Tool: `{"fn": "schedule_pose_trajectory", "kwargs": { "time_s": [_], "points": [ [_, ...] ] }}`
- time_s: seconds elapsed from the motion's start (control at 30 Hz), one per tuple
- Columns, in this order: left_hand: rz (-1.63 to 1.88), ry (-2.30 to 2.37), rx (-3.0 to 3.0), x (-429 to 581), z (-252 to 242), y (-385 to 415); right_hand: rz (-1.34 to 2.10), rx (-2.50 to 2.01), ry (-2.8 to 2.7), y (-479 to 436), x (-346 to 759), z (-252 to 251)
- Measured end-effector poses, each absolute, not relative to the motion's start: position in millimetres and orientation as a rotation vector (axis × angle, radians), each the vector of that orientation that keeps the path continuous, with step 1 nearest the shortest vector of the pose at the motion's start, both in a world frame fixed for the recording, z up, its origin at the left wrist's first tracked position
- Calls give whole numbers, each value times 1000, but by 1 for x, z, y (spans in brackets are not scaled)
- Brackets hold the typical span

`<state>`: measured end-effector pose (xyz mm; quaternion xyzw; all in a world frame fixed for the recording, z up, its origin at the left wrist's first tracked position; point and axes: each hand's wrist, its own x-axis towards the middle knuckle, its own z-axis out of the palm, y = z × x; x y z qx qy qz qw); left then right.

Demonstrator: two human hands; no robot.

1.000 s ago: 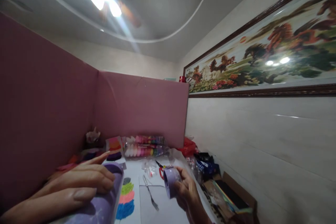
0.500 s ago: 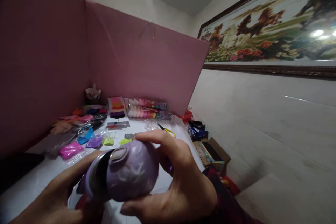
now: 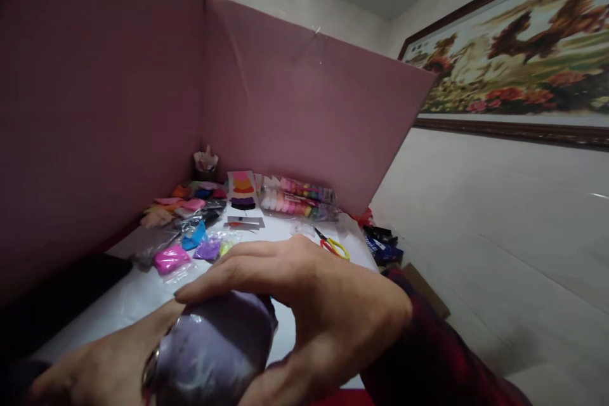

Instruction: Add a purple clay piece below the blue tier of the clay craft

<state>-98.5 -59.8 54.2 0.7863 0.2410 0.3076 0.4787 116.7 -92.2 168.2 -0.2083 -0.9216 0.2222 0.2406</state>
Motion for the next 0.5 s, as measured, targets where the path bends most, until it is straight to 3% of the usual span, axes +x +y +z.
{"fn": "schedule_pose_trajectory", "kwargs": {
  "time_s": [0.13,0.23,0.5],
  "points": [
    [805,709,1872,-94,47,-59,270,-922,-2262,-86,101,153],
    [1072,934,1757,-88,46,-52,-63,-1138,-2116,-74,91,143],
    [1646,1442,1631,-141,81,14,-20,-1097,-1536,-28,134,124]
  ]
}}
